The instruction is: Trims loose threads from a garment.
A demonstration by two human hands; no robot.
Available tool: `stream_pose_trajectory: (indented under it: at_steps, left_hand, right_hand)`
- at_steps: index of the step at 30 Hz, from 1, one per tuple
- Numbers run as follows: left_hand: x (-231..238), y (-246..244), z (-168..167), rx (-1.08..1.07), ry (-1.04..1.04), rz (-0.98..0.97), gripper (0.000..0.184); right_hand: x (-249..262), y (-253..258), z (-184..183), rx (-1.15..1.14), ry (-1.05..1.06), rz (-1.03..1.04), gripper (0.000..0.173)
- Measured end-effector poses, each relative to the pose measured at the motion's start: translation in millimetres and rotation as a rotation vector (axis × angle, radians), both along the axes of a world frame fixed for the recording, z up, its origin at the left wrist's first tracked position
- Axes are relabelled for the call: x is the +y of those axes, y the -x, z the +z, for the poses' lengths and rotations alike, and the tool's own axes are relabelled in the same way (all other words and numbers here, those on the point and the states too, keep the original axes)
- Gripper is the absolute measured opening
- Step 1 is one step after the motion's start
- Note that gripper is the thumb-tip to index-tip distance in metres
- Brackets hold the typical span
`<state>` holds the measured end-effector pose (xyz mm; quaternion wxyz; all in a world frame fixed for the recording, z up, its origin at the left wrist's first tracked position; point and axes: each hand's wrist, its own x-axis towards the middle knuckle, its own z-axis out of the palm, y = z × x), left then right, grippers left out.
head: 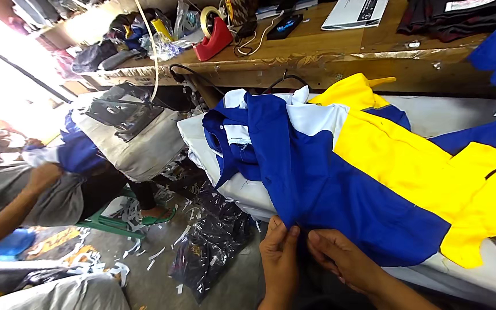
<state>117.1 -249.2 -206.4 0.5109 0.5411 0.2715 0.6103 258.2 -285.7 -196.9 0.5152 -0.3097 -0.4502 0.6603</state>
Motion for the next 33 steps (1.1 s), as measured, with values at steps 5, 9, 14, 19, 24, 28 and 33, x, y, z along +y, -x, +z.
stream_pose_trajectory:
  at_steps: [5, 9, 14, 19, 24, 28, 33]
  left_hand:
    - [2, 3, 3, 0.099, -0.073, 0.030, 0.013]
    - [3, 5, 6, 0.153, -0.101, 0.050, 0.013]
    - [5, 8, 7, 0.187, -0.113, 0.037, 0.014]
    - [5, 9, 7, 0.213, -0.125, 0.017, 0.014]
    - [2, 7, 8, 0.130, -0.051, -0.024, 0.030]
    - [0, 2, 3, 0.012, 0.048, -0.059, 0.016]
    - [-3, -2, 3, -0.048, 0.094, -0.087, 0.015]
  right_hand:
    - [1, -2, 0, 0.037, 0.030, 0.035, 0.043]
    - [1, -2, 1, 0.063, 0.061, 0.062, 0.043]
    - [0, -5, 1, 0.107, 0.095, 0.115, 0.044]
    - [1, -6, 4, 0.122, 0.115, 0.114, 0.044]
    - [2, -4, 5, 0.115, 0.077, 0.070, 0.043]
    - [1, 1, 5, 0.086, 0.062, -0.002, 0.042]
    - [-2, 2, 5, 0.078, 0.046, -0.042, 0.043]
